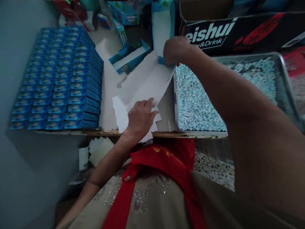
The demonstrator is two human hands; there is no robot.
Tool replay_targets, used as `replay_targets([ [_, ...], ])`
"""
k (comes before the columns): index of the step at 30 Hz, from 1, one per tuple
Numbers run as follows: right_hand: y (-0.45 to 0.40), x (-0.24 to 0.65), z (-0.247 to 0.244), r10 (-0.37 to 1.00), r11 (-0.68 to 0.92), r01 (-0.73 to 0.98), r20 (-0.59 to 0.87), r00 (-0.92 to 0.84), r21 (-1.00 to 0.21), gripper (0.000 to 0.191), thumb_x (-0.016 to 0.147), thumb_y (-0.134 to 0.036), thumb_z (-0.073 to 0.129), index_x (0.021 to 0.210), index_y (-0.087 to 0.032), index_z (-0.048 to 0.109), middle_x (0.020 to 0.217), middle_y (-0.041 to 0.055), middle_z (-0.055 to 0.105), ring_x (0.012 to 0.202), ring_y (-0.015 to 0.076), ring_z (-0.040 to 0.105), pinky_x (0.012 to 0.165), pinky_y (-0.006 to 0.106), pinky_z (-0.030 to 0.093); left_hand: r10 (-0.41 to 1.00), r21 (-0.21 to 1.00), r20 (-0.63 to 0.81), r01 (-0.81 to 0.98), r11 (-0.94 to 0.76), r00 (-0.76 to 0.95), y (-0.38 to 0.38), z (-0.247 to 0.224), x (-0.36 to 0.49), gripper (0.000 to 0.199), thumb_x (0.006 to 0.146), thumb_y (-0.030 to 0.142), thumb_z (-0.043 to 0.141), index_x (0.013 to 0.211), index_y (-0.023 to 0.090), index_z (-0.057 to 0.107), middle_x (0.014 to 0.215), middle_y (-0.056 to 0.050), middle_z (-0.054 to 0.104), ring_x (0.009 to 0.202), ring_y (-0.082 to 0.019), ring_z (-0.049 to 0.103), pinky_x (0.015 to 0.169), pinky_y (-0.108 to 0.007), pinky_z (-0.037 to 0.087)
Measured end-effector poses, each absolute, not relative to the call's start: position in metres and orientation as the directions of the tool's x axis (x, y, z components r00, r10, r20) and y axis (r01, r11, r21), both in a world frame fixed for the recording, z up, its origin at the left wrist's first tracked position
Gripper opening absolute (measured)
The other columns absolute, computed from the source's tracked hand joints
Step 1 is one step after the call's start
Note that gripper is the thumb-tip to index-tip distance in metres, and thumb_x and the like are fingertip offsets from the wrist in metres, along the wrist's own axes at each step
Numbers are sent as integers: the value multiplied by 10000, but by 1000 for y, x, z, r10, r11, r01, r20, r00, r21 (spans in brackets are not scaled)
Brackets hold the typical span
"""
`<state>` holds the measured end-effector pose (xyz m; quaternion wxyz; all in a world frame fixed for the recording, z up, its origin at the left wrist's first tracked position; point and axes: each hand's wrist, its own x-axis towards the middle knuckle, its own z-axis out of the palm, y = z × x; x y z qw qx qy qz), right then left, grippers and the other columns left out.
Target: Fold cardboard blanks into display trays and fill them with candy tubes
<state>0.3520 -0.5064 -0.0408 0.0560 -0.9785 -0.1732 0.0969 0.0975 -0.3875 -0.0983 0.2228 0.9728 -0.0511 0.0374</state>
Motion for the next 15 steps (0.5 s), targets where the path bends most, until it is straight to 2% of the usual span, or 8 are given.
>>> replay_targets([
  [2, -504, 347, -32, 336, -929, 364, -259, 906, 69, 255, 961, -245, 653, 960, -24, 779, 1045, 171, 796, 1270, 400, 675, 990, 501, 487, -27, 425, 208, -115, -898, 978, -377, -91, 102, 293, 1011, 329, 693, 1301, 294, 679, 1281, -129, 721, 1257, -367, 590, 1028, -493, 490],
  [3, -500, 340, -34, 339, -915, 386, -297, 893, 116, 204, 925, -189, 691, 1022, -35, 785, 1076, 192, 796, 1256, 405, 685, 999, 507, 512, -4, 425, 238, -108, -899, 971, -368, -87, 99, 285, 1000, 329, 701, 1285, 310, 694, 1284, -127, 720, 1273, -381, 579, 1060, -523, 471],
  [5, -493, 317, -52, 374, -905, 420, -353, 858, 64, 228, 859, -122, 715, 1063, -49, 787, 1062, 213, 794, 1167, 378, 721, 970, 482, 573, 35, 430, 236, -72, -900, 971, -348, -81, 84, 319, 969, 333, 736, 1287, 345, 712, 1228, -118, 736, 1243, -397, 591, 1081, -565, 450],
  [7, -487, 292, -79, 401, -899, 439, -419, 814, -7, 279, 824, -95, 696, 1088, -67, 783, 976, 191, 793, 1059, 339, 744, 908, 433, 598, 96, 426, 197, 3, -905, 976, -328, -79, 62, 390, 954, 323, 752, 1337, 379, 707, 1193, -110, 748, 1202, -406, 608, 1080, -596, 440],
  [10, -486, 261, -112, 420, -897, 438, -438, 795, -66, 374, 787, -85, 677, 1151, -97, 762, 977, 186, 789, 1031, 354, 752, 843, 407, 585, 186, 400, 200, 93, -912, 962, -311, -85, 35, 451, 946, 321, 765, 1383, 404, 693, 1297, -104, 738, 1277, -420, 585, 1124, -628, 402],
  [12, -488, 249, -122, 430, -896, 435, -416, 801, -89, 366, 787, -119, 678, 1145, -124, 758, 997, 192, 789, 1037, 373, 751, 827, 412, 573, 140, 386, 204, 52, -921, 969, -312, -94, 31, 374, 935, 361, 791, 1304, 380, 729, 1319, -99, 738, 1301, -408, 582, 1135, -609, 403],
  [15, -493, 236, -125, 451, -890, 435, -421, 787, -139, 322, 797, -168, 696, 1113, -148, 758, 930, 175, 788, 977, 357, 748, 806, 403, 551, 31, 376, 120, -17, -927, 992, -324, -115, 39, 151, 1005, 428, 697, 1065, 312, 772, 1112, -108, 774, 1126, -354, 653, 1003, -519, 481],
])
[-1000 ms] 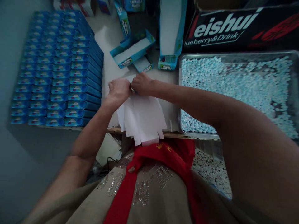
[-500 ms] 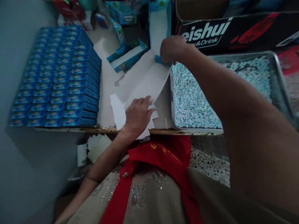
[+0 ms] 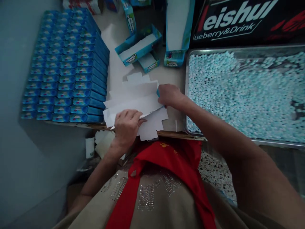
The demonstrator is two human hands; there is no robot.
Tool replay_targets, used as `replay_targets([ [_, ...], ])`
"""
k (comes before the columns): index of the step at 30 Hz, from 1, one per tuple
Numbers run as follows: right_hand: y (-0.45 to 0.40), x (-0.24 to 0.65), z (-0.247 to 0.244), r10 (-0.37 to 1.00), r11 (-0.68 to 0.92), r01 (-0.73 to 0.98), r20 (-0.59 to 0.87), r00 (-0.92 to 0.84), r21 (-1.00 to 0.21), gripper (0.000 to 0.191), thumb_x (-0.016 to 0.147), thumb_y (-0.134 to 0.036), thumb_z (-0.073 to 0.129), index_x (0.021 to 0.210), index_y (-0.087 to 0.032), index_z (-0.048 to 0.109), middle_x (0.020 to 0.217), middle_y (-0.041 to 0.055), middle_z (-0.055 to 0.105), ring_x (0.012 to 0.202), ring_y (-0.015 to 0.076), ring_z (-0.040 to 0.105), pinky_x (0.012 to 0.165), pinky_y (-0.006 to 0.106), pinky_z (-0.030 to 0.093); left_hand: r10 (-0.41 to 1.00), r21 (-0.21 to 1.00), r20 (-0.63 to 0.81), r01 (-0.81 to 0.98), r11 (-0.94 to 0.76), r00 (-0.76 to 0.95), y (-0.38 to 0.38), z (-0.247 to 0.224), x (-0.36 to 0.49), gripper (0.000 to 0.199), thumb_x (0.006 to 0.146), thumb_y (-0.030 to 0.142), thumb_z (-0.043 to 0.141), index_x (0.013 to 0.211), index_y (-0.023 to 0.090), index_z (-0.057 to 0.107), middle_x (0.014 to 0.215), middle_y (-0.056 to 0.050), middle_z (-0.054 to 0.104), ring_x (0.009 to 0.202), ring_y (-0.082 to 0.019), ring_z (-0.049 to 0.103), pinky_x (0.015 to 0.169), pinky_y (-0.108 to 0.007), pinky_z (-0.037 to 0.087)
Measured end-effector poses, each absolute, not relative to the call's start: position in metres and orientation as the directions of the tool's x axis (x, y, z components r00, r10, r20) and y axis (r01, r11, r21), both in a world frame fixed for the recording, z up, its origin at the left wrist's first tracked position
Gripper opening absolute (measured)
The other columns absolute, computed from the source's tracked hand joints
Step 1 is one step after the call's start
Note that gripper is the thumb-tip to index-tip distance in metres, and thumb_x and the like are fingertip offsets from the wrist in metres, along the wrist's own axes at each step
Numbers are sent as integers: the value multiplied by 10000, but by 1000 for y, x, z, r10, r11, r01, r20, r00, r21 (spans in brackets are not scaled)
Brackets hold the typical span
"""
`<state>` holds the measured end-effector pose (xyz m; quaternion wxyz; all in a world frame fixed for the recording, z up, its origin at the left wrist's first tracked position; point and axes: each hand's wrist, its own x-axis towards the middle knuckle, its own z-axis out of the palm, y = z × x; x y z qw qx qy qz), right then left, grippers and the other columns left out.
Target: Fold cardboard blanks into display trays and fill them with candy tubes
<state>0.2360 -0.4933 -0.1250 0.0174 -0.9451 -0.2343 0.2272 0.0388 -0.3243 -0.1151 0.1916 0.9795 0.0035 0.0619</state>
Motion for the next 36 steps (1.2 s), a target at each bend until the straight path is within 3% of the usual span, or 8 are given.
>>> replay_targets([
  [4, -498, 225, -121, 425, -904, 379, -477, 769, -196, 446, 816, -164, 723, 1260, -126, 701, 878, 134, 780, 923, 317, 742, 790, 375, 521, 50, 382, 33, 33, -923, 998, -332, -134, 59, 400, 1102, 482, 494, 893, 252, 745, 921, -120, 744, 926, -305, 665, 810, -427, 474],
  [8, -504, 223, -113, 367, -926, 357, -517, 774, -123, 455, 882, -225, 741, 1315, -107, 662, 999, 179, 781, 976, 333, 734, 794, 385, 501, -41, 455, -169, 41, -889, 985, -315, -137, 96, 429, 1096, 509, 526, 856, 252, 772, 900, -87, 753, 855, -278, 665, 713, -369, 414],
  [13, -520, 201, -108, 517, -838, 503, -14, 856, -215, 378, 1037, -399, 623, 1341, -175, 646, 1150, 167, 731, 1094, 343, 661, 903, 441, 493, -144, 557, -520, 206, -805, 842, -295, -138, 141, 496, 1031, 569, 604, 693, 233, 743, 710, -31, 672, 680, -201, 583, 660, -329, 347],
  [17, -523, 151, -130, 820, -546, 824, 104, 562, -151, 240, 1071, -308, 548, 1239, -204, 686, 1147, 136, 691, 1096, 317, 584, 909, 420, 452, -39, 555, -361, 181, -812, 932, -299, -140, 129, 382, 1011, 547, 674, 847, 209, 744, 815, -49, 707, 784, -212, 614, 708, -320, 401],
  [22, -518, 121, -163, 791, -595, 799, 110, 602, -92, 259, 1095, -236, 457, 1207, -184, 685, 1132, 137, 668, 1061, 304, 537, 921, 418, 402, -77, 314, 9, -76, -946, 997, -307, -151, 71, 338, 1052, 498, 623, 1179, 207, 737, 1247, -167, 704, 1198, -335, 602, 1043, -455, 458],
  [25, -516, 124, -171, 796, -589, 802, 98, 597, -100, 250, 1101, -281, 466, 1191, -182, 677, 1122, 134, 656, 1046, 312, 530, 894, 418, 392, -130, 202, 18, -131, -971, 991, -310, -162, 48, 409, 1034, 475, 647, 1323, 188, 685, 1334, -198, 661, 1277, -370, 554, 1108, -499, 428],
  [31, -515, 131, -168, 819, -572, 815, -6, 574, -91, 247, 1108, -338, 484, 1091, -179, 672, 1053, 140, 666, 1016, 321, 573, 825, 404, 397, -15, 94, -94, -6, -996, 995, -318, -169, 49, 246, 1081, 373, 537, 1153, 206, 703, 1123, -168, 691, 1094, -356, 599, 935, -480, 456],
  [36, -507, 137, -159, 809, -583, 802, -192, 556, -132, 328, 1140, -350, 415, 1168, -146, 670, 1068, 172, 702, 1021, 319, 633, 768, 382, 423, -96, 100, -108, -85, -991, 989, -306, -171, 56, 272, 1070, 438, 582, 1063, 189, 691, 1037, -162, 698, 1027, -342, 613, 828, -434, 453],
])
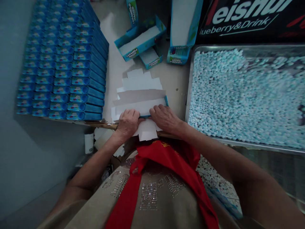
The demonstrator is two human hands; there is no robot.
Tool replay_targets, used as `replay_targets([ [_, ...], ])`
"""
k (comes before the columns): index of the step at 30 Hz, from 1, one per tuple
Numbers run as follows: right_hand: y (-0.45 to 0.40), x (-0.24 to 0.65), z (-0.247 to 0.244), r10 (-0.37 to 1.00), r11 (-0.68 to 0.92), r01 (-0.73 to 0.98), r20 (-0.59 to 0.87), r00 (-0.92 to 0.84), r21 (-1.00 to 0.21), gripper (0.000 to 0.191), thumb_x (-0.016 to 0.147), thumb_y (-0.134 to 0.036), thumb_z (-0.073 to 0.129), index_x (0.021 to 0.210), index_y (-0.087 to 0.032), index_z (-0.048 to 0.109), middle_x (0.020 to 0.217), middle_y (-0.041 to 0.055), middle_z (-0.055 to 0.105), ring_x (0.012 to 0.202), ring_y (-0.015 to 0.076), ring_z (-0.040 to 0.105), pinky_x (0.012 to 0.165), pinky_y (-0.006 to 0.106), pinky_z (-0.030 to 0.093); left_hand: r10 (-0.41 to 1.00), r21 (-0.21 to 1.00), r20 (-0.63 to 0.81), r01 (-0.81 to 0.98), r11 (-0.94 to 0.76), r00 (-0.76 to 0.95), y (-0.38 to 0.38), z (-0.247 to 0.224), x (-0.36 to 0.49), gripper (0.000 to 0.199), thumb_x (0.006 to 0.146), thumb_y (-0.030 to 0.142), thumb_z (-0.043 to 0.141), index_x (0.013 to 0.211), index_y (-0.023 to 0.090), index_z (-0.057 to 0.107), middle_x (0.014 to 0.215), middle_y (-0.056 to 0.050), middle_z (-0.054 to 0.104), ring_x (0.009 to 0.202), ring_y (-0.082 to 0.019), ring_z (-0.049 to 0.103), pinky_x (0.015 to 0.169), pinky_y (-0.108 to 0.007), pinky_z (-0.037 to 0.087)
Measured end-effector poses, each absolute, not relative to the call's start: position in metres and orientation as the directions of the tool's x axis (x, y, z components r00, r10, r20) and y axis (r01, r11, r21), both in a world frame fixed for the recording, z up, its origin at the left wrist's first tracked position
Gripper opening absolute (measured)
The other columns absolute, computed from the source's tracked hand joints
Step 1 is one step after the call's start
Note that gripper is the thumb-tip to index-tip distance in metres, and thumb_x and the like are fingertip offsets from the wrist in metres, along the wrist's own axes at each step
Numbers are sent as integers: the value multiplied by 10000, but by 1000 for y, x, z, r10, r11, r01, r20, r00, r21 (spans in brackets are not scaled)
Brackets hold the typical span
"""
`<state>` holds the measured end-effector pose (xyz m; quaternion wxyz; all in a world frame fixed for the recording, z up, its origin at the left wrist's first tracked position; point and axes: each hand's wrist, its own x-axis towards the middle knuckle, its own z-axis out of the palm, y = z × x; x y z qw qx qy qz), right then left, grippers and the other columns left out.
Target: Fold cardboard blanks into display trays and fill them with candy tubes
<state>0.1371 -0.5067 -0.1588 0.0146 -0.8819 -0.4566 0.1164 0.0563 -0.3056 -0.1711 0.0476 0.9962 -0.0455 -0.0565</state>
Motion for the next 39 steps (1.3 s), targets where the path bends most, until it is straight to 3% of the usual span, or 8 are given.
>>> replay_targets([
  [7, -517, 151, -122, 839, -537, 697, -387, 383, -475, 335, 1038, -359, 683, 1278, -127, 713, 1163, 177, 783, 1001, 287, 737, 797, 352, 528, -462, 162, -43, -450, -878, 886, -272, -160, 65, 129, 1047, 255, 645, 973, 187, 726, 924, -93, 710, 894, -252, 617, 772, -368, 477],
  [10, -544, 177, -87, 945, -322, 641, -193, 265, -697, 428, 1032, -262, 666, 1458, -222, 676, 1266, 107, 791, 1055, 231, 751, 896, 345, 579, -623, 180, -12, -612, -771, 782, -258, -142, 84, 221, 1048, 127, 554, 999, 214, 751, 944, -64, 743, 888, -224, 636, 864, -376, 519],
  [14, -564, 221, -78, 948, -216, 911, 150, 282, -352, 573, 966, 2, 522, 1415, -287, 729, 1557, 79, 648, 1479, 328, 538, 1186, 567, 451, -758, 286, 14, -729, -622, 652, -239, -123, 137, 368, 1051, 86, 456, 910, 240, 759, 912, -35, 769, 974, -187, 691, 1133, -414, 495],
  [17, -559, 237, -101, 970, -153, 972, 161, 183, -181, 322, 997, -68, 562, 1095, -238, 818, 1380, 58, 750, 1451, 339, 552, 1245, 615, 379, -802, 363, 47, -758, -542, 595, -231, -107, 182, 397, 1074, 153, 442, 826, 231, 742, 1076, -63, 803, 1239, -203, 674, 1226, -425, 460],
  [24, -521, 181, -119, 926, -340, 925, 113, 360, -168, 355, 1098, -184, 451, 1241, -218, 773, 1109, 123, 769, 1059, 275, 642, 879, 409, 507, -312, 161, 163, -338, -927, 936, -251, -50, 135, 459, 1179, 301, 290, 1490, 110, 568, 1409, -140, 649, 1424, -283, 560, 1210, -574, 394],
  [27, -501, 166, -118, 922, -342, 878, 60, 382, -334, 339, 1123, -259, 464, 1299, -231, 752, 1074, 103, 775, 1047, 257, 641, 867, 381, 483, -50, 160, 57, -58, -985, 997, -281, -69, 62, 336, 1090, 464, 567, 1260, 216, 717, 1164, -132, 743, 1156, -319, 683, 979, -443, 540],
  [33, -474, 180, -139, 926, -346, 783, -53, 374, -517, 361, 1144, -301, 434, 1224, -194, 769, 1133, 102, 788, 1053, 234, 657, 893, 342, 459, 137, 285, -28, 139, -949, 990, -290, -138, 41, 355, 1139, 408, 424, 1018, 227, 704, 997, -111, 759, 969, -279, 692, 828, -386, 468],
  [39, -469, 159, -160, 864, -440, 855, 133, 486, -274, 355, 1120, -275, 450, 1371, -208, 691, 1362, 162, 685, 1250, 326, 536, 1037, 464, 414, 115, 606, -253, 250, -755, 961, -256, -146, 80, 108, 1072, 311, 607, 1039, 218, 652, 929, -27, 749, 857, -210, 683, 763, -315, 475],
])
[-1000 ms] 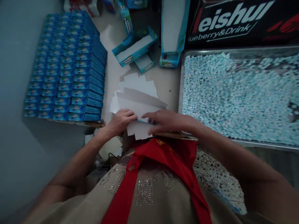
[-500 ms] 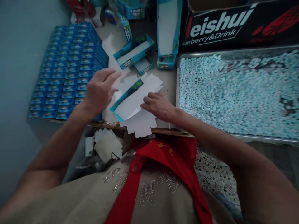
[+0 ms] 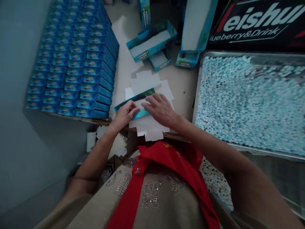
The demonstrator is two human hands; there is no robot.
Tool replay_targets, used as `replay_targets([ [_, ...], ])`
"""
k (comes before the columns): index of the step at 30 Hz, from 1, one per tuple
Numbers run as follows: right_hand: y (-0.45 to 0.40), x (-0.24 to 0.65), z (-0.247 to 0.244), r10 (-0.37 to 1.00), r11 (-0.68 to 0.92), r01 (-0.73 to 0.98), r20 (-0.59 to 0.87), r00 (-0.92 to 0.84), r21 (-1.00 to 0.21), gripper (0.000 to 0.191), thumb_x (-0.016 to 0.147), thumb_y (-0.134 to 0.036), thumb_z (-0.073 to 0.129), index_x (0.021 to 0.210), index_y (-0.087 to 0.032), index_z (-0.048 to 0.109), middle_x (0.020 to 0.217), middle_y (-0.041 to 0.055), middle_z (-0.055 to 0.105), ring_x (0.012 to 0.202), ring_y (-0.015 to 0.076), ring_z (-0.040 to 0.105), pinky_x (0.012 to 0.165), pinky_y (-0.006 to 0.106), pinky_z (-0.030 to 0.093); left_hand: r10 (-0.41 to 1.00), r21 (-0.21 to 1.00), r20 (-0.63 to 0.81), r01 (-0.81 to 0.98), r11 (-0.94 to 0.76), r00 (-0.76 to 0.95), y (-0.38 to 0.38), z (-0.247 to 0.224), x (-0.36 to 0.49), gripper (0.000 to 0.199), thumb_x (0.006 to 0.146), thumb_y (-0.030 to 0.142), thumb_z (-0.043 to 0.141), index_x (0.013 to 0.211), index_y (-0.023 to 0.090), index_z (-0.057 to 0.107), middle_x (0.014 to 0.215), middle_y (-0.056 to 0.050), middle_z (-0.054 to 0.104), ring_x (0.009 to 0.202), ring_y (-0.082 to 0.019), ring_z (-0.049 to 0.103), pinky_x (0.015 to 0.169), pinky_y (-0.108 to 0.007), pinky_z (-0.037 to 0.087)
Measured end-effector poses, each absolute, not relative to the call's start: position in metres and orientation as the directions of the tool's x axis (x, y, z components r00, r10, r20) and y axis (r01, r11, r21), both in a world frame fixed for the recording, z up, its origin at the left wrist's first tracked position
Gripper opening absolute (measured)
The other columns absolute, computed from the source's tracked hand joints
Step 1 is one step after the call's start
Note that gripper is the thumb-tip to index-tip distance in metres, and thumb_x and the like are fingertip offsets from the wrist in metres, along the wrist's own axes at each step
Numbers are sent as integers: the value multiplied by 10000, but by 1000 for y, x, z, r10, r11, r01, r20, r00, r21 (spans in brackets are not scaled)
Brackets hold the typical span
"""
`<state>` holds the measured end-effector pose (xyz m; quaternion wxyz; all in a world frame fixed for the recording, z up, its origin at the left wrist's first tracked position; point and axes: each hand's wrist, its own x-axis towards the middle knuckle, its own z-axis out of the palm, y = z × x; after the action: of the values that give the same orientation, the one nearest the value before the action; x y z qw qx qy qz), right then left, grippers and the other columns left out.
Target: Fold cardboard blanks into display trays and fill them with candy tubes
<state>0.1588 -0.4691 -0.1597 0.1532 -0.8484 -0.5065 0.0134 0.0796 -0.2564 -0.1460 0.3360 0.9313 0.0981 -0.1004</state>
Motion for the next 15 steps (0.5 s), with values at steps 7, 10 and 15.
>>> replay_targets([
  [7, -470, 138, -188, 863, -451, 863, 137, 487, -229, 332, 1086, -185, 447, 1297, -232, 700, 1351, 148, 624, 1228, 313, 464, 1011, 444, 391, 120, 271, 71, 97, -958, 990, -280, -155, 33, 239, 1054, 450, 627, 1094, 226, 701, 1271, -171, 702, 1219, -359, 592, 1052, -499, 440],
  [10, -465, 144, -185, 861, -477, 849, 70, 503, -228, 314, 1101, -214, 426, 1199, -220, 725, 1247, 148, 650, 1131, 308, 489, 949, 438, 395, 109, 180, -5, 108, -978, 994, -287, -163, 24, 311, 1069, 483, 565, 1189, 220, 681, 1233, -179, 706, 1141, -367, 607, 995, -506, 457],
  [15, -452, 151, -168, 893, -440, 878, 8, 450, -187, 328, 1130, -351, 420, 1188, -184, 697, 1164, 159, 674, 1094, 324, 521, 928, 444, 392, 148, 127, -52, 153, -980, 988, -283, -171, 37, 294, 1106, 408, 449, 1081, 223, 676, 1101, -179, 707, 1061, -370, 614, 866, -474, 463],
])
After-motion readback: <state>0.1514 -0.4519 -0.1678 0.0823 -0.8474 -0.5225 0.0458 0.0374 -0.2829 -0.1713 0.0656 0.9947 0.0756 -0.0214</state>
